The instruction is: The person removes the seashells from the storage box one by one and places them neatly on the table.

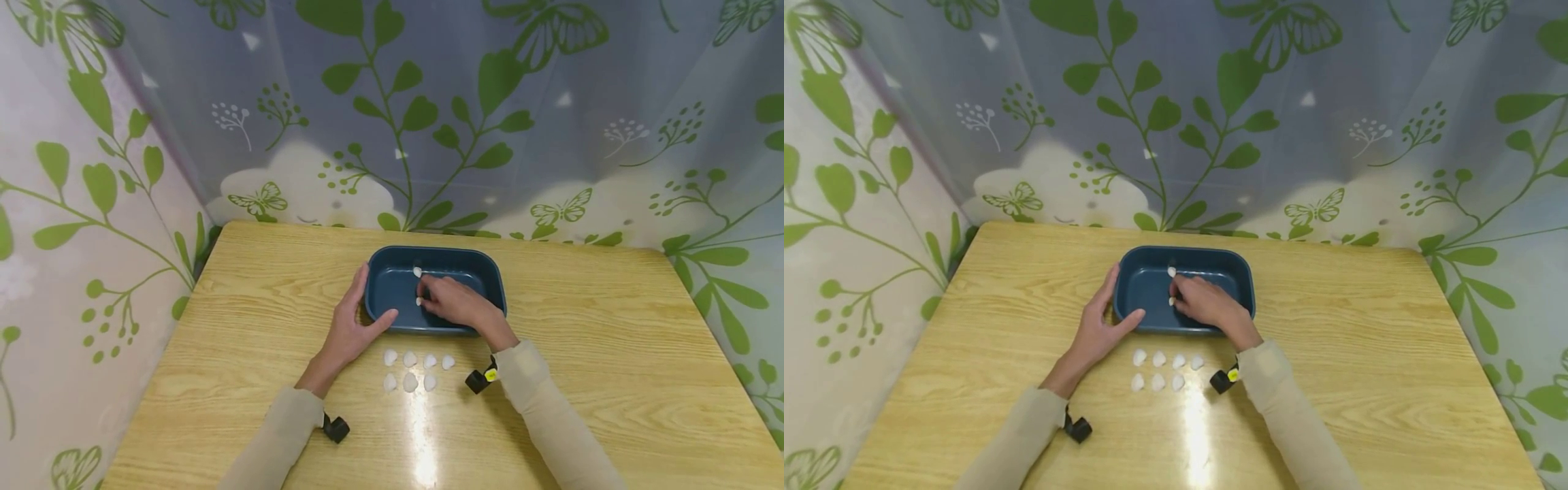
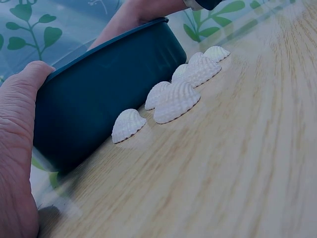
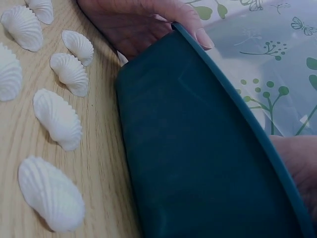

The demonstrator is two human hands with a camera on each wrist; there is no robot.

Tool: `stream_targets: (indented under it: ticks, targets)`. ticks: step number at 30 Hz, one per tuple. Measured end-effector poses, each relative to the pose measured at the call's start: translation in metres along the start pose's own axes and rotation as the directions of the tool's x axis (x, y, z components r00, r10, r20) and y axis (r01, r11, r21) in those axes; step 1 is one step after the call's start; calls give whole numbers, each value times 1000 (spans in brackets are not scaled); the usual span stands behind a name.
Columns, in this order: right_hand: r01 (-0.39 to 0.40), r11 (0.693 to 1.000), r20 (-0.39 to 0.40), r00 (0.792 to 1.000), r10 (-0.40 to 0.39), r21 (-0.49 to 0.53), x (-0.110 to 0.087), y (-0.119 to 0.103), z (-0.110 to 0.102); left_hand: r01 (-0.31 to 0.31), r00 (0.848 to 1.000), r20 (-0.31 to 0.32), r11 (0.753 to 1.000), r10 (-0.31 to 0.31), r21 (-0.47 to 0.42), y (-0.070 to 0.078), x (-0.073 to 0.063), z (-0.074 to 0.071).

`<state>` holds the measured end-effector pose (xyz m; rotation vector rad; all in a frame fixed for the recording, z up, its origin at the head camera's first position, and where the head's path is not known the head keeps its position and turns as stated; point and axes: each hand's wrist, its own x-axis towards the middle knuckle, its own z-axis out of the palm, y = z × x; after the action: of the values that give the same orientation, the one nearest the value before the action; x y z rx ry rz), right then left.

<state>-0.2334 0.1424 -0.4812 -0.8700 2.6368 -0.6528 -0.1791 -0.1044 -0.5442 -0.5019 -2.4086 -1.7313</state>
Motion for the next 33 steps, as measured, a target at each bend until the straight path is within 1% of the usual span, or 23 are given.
stream_targets:
  ticks: [8,17,25,29,33]
  targets:
    - [-41,999,-17,999,41,2,-1,2,2,-9,1000,0,1000,9,-1,-2,0,0]
    - [-21,1000,-15,1000,21,11,0,4,4,-13,1000,-2,1000,13,-6,-2,0,0]
    - [-10,1000,2,1000,10,5,-1,2,2,17,1000,0,1000,-17,-19,-1,0,0]
    - [-13,1000,2,1000,13,-7,-1,2,2,38,999,8,999,-37,-18,5,0,0]
    - [-14,1000,0,1000,14,-11,-1,2,1,49,999,22,999,-48,-23,23,-1,-5]
